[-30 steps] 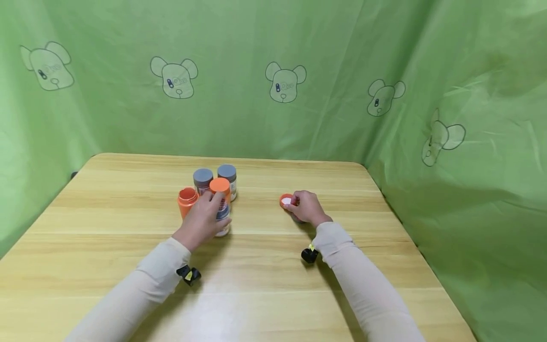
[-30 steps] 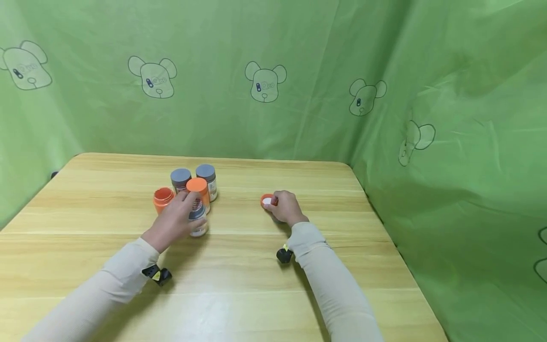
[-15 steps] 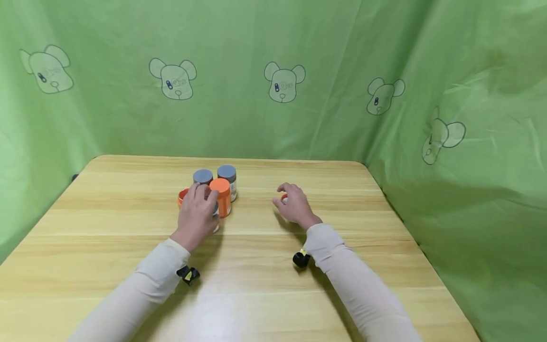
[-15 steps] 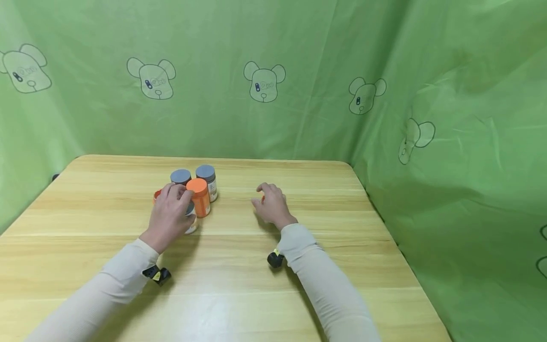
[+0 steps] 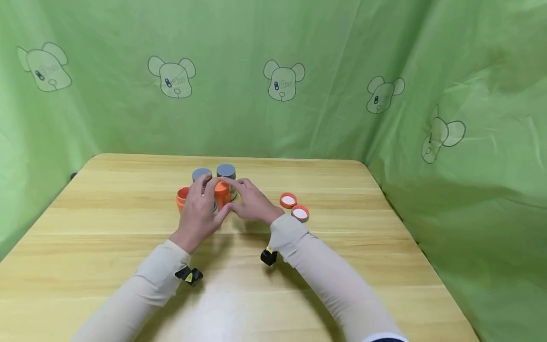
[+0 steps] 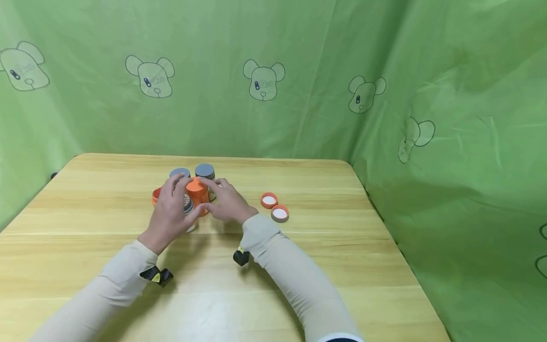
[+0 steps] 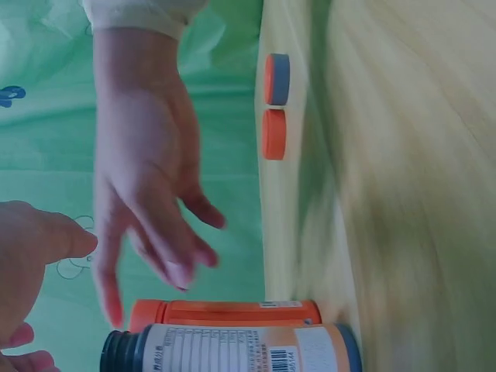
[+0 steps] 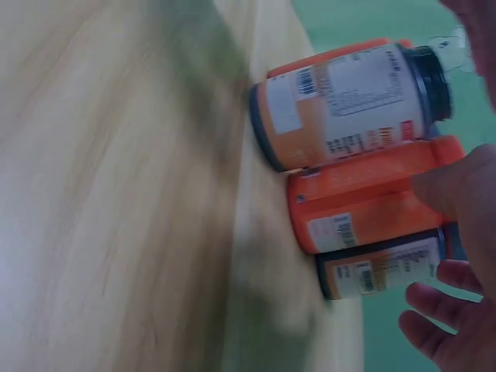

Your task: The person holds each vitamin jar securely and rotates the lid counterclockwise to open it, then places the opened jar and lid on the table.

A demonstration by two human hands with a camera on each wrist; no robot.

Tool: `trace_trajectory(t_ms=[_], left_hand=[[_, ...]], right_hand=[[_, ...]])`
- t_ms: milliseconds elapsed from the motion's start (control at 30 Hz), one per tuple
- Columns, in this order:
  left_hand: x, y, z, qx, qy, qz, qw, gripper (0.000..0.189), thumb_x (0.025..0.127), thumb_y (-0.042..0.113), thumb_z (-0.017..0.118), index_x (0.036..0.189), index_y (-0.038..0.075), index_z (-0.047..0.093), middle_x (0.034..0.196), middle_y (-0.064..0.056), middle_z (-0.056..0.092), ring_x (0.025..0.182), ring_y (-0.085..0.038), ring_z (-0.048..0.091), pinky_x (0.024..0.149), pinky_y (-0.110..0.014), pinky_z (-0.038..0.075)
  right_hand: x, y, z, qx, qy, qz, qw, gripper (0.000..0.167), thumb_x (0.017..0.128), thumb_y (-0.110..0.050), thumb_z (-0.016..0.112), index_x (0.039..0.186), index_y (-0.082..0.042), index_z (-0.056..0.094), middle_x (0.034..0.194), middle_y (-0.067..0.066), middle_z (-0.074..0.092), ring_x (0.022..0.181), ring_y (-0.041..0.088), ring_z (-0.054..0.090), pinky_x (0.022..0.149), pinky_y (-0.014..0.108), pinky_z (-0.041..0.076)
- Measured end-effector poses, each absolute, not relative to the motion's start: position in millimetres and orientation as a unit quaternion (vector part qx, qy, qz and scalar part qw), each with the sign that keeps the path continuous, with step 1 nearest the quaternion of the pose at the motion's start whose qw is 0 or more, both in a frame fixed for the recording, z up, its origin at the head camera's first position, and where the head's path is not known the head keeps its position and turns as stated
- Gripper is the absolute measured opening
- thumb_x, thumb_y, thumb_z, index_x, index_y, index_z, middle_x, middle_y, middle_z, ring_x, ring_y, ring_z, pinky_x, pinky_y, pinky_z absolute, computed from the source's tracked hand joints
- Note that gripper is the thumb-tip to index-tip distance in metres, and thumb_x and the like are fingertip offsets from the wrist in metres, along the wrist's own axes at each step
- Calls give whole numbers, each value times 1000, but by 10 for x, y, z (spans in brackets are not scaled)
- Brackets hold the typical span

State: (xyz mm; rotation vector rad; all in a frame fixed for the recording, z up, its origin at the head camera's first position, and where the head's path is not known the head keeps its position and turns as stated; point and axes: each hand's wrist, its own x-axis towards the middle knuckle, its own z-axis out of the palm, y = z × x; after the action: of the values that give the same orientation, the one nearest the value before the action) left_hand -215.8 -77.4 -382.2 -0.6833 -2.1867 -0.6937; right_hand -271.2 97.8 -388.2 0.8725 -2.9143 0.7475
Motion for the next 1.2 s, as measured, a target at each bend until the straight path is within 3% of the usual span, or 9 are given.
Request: trace_trajectory(t_ms=[200,367,567,833,1033,1200], left_hand=[[-2153,-771,-3798,-250,-844,-280,384,79,71,12,85,134,1,38,142,-35,30,118,-48,46,94,-57,43],[-2154,-741,-3811,-235,-839,-293,394,83,72,15,84,139,-3,38,147,-33,25,125,-49,40,98,-58,39],[-2148,-684,-3806,-231,-843,-307,377,84,75,17,82,140,-5,36,149,-32,23,128,-49,38,100,-57,37],[-2141,-613,-3795,-231,-851,-313,352,90,75,18,83,144,-7,30,151,-31,21,132,-46,34,105,-54,33],[-2097,-549,-3785,-230,-872,-318,292,99,77,24,84,148,-6,22,155,-27,17,137,-43,29,104,-56,34],[-2082,-455,-3811,-247,-883,-303,260,102,77,28,83,148,-9,20,154,-29,18,138,-42,28,106,-53,32]], right_hand=[[-2786,852,-3933,297,-928,223,-22,70,94,-24,61,154,-30,24,138,21,42,121,28,49,95,41,44],[-2806,748,-3919,312,-918,244,31,51,96,-33,60,142,-18,42,126,13,53,114,23,52,94,36,45],[-2820,739,-3882,303,-922,232,72,32,96,-30,61,121,-10,52,114,7,57,104,19,55,89,31,46],[-2705,1073,-3841,260,-932,242,68,37,88,-29,72,117,-12,56,110,6,57,99,19,54,87,35,47],[-2549,1398,-3849,229,-938,250,70,53,86,-37,71,133,-21,52,111,4,55,96,19,54,79,37,49],[-2446,1626,-3879,228,-930,274,90,58,84,-34,70,138,-25,52,105,4,55,88,17,53,70,34,49]])
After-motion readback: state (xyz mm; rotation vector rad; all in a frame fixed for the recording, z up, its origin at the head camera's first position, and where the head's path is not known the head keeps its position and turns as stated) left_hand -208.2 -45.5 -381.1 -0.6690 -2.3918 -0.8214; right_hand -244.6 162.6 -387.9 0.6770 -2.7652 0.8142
